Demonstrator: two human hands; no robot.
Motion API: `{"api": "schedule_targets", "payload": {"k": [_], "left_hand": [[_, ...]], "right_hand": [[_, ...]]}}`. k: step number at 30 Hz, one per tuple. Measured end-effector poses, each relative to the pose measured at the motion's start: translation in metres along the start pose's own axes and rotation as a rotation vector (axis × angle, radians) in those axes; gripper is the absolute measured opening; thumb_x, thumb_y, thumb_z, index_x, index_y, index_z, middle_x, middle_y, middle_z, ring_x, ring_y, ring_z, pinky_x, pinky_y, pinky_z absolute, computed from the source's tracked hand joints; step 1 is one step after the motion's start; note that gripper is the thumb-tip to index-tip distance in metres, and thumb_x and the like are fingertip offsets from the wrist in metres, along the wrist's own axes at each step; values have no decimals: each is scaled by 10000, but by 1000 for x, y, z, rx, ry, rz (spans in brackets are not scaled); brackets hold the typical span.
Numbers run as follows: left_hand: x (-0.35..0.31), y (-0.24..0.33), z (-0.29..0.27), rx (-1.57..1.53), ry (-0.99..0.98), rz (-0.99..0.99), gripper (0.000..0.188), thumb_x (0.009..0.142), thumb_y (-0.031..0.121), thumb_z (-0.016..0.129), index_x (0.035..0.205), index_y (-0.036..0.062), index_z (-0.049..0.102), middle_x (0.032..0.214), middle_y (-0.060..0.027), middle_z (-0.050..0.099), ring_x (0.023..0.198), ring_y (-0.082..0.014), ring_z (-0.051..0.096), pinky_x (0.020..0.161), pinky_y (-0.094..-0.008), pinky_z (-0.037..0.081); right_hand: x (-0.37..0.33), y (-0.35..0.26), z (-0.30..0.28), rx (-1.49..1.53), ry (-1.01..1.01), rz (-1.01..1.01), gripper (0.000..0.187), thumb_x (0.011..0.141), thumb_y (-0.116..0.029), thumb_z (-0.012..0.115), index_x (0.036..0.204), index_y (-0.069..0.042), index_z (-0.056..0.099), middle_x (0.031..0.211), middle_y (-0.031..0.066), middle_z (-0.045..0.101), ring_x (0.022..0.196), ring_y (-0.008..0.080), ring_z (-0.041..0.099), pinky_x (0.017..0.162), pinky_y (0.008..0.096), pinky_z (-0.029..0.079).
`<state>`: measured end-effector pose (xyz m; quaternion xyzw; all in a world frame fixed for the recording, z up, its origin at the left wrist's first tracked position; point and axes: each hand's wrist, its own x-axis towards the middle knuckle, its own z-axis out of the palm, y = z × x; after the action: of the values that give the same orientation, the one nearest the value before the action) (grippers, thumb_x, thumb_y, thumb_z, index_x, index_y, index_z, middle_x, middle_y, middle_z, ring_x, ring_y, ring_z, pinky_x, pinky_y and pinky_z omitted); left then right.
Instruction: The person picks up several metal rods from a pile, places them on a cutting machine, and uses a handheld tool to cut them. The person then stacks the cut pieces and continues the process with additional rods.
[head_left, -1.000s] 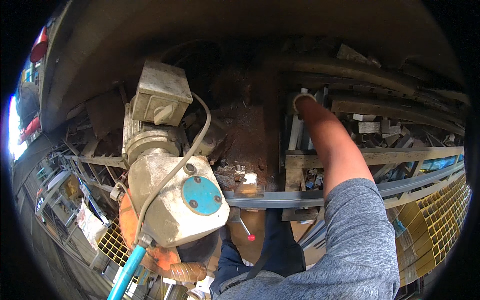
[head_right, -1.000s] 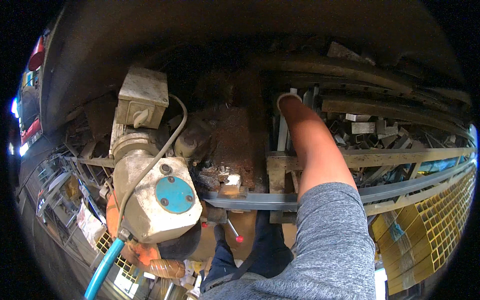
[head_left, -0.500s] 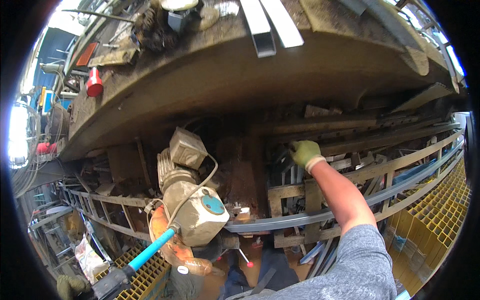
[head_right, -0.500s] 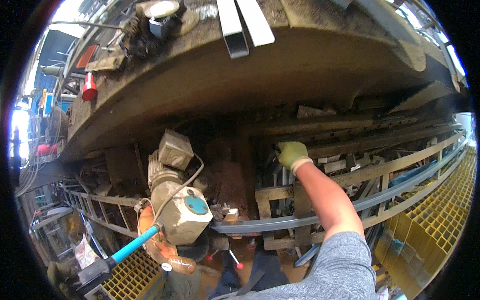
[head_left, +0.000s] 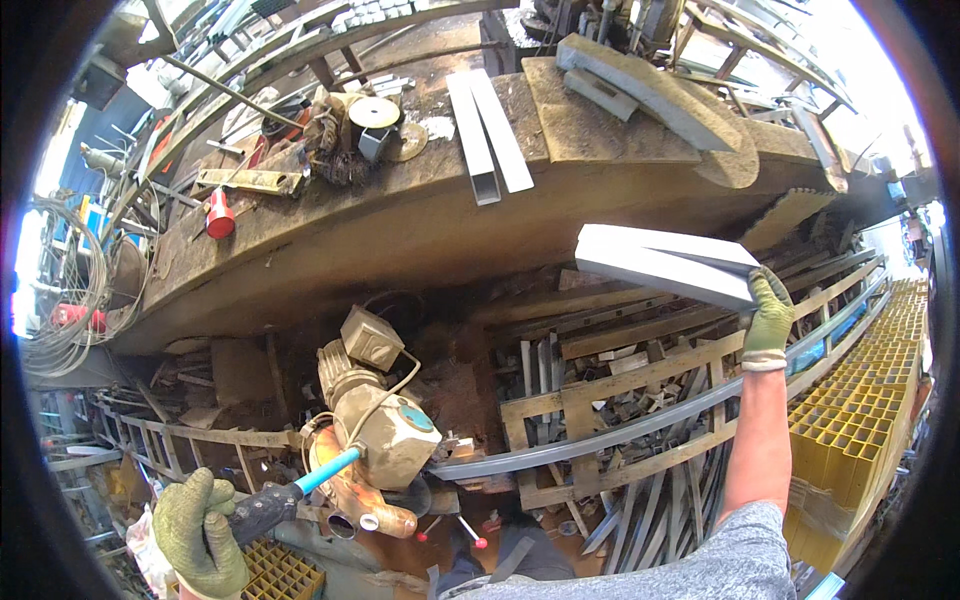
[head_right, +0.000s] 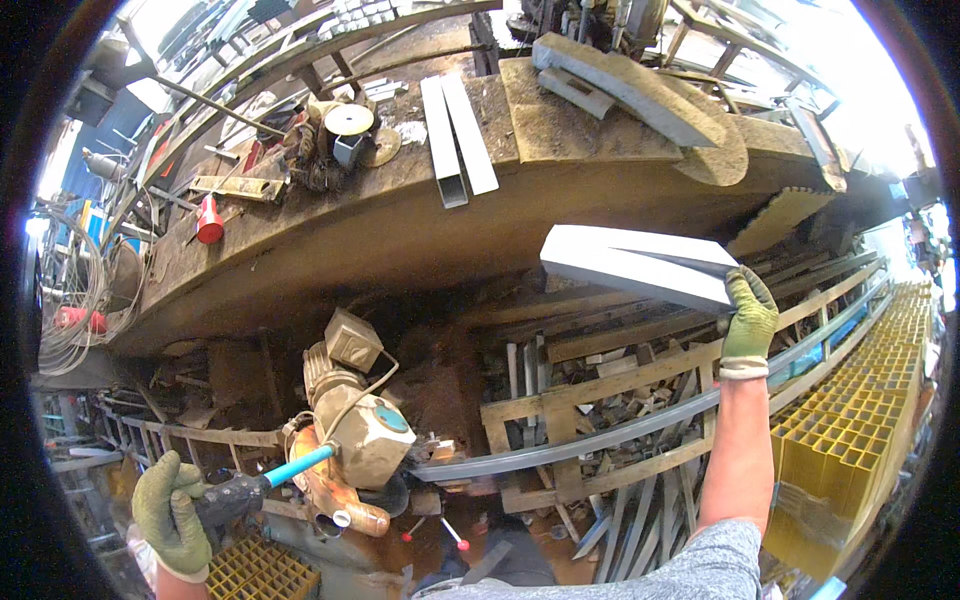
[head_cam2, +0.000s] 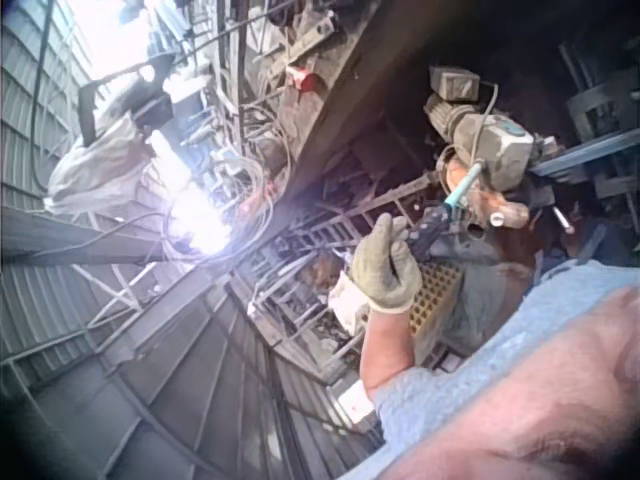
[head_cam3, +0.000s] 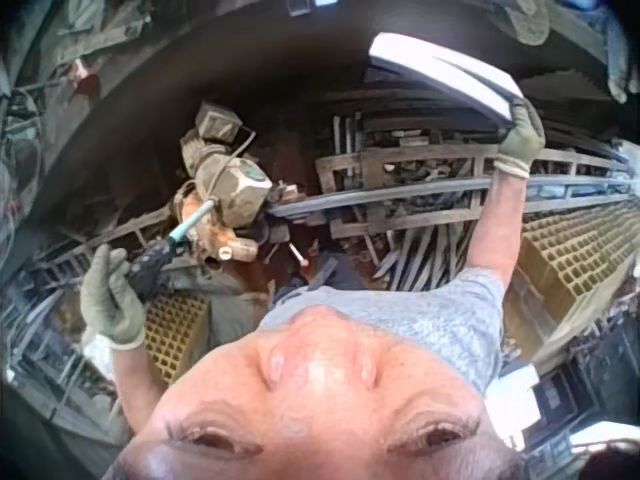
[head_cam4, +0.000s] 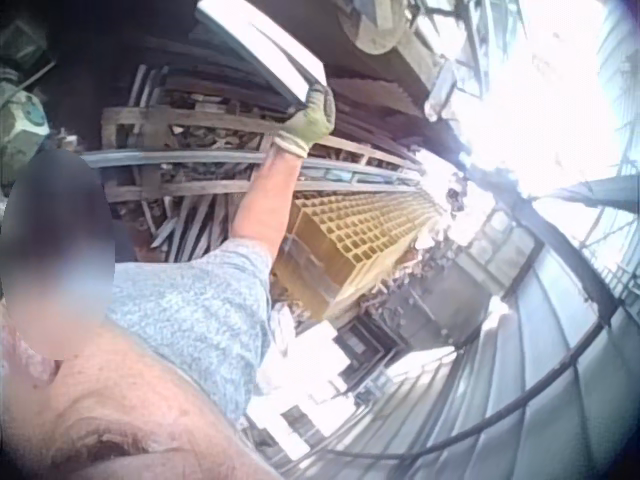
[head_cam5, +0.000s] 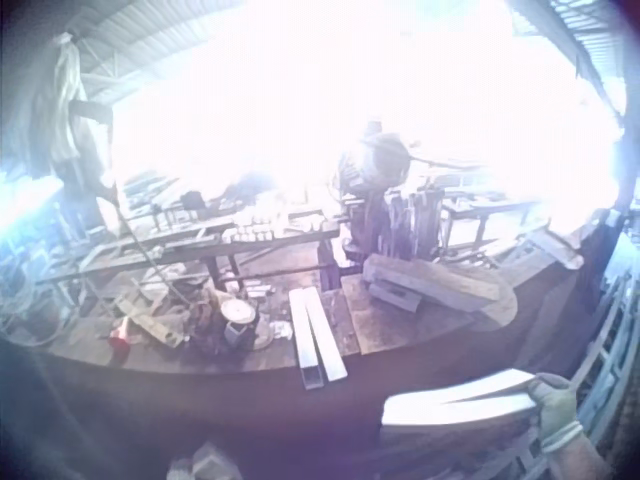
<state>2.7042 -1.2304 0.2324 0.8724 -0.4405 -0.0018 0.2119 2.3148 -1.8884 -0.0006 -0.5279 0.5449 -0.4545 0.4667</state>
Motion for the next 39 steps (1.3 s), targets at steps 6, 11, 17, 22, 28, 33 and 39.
{"api": "schedule_targets", "payload": {"k": [6, 11, 17, 22, 28, 33, 39], "left_hand": [[4, 3, -13, 54, -12, 87, 348, 1126, 85, 667, 1449, -24, 736, 1036, -135, 833, 833, -282, 766, 800, -433, 602], [8, 1, -17, 77, -13, 154, 361, 1162, 106, 637, 1490, -11, 733, 1008, -128, 832, 811, -268, 762, 777, -417, 616], [9, -3, -17, 86, -15, 110, 360, 1127, 150, 652, 1446, 8, 737, 949, -120, 837, 784, -331, 765, 769, -490, 584], [14, -5, -23, 106, -51, 172, 362, 1182, 140, 602, 1492, 3, 730, 969, -134, 816, 781, -282, 758, 760, -440, 613], [14, -2, -24, 106, -34, 170, 342, 1180, 141, 606, 1462, 4, 741, 964, -125, 814, 801, -277, 763, 764, -429, 607], [11, 0, -22, 87, -30, 140, 338, 1179, 145, 606, 1454, 6, 746, 950, -119, 806, 792, -271, 758, 760, -422, 602], [21, 3, -21, 87, -53, 163, 337, 1200, 171, 601, 1460, -2, 729, 950, -120, 799, 797, -270, 756, 760, -424, 599]], "right_hand": [[16, -45, 53, 224, -11, 34, 187, 1076, -272, 893, 1184, -120, 900, 1061, 35, 846, 794, 77, 677, 535, 224, 441], [43, -78, 146, 345, -38, -80, 139, 1087, -187, 847, 1181, -98, 896, 1053, 29, 826, 704, 85, 632, 514, 236, 435], [79, -135, 222, 471, -48, -138, 202, 1021, -186, 913, 1197, -86, 920, 1110, 72, 841, 838, 184, 717, 612, 297, 549], [80, -196, 250, 393, -51, -98, 99, 1042, -144, 876, 1125, -109, 918, 957, 36, 817, 632, 103, 616, 506, 253, 445], [56, -205, 307, 336, 142, -358, 262, 989, -226, 980, 1050, 9, 882, 975, 117, 845, 693, 169, 739, 566, 320, 605], [48, -112, 370, 601, 45, -91, 171, 1101, -200, 845, 1163, -41, 846, 987, 92, 820, 642, 187, 716, 512, 322, 574], [13, 3, 381, 587, 6, 220, 166, 1175, -187, 714, 1294, -87, 771, 1006, 116, 830, 572, 199, 723, 528, 337, 568]]}}
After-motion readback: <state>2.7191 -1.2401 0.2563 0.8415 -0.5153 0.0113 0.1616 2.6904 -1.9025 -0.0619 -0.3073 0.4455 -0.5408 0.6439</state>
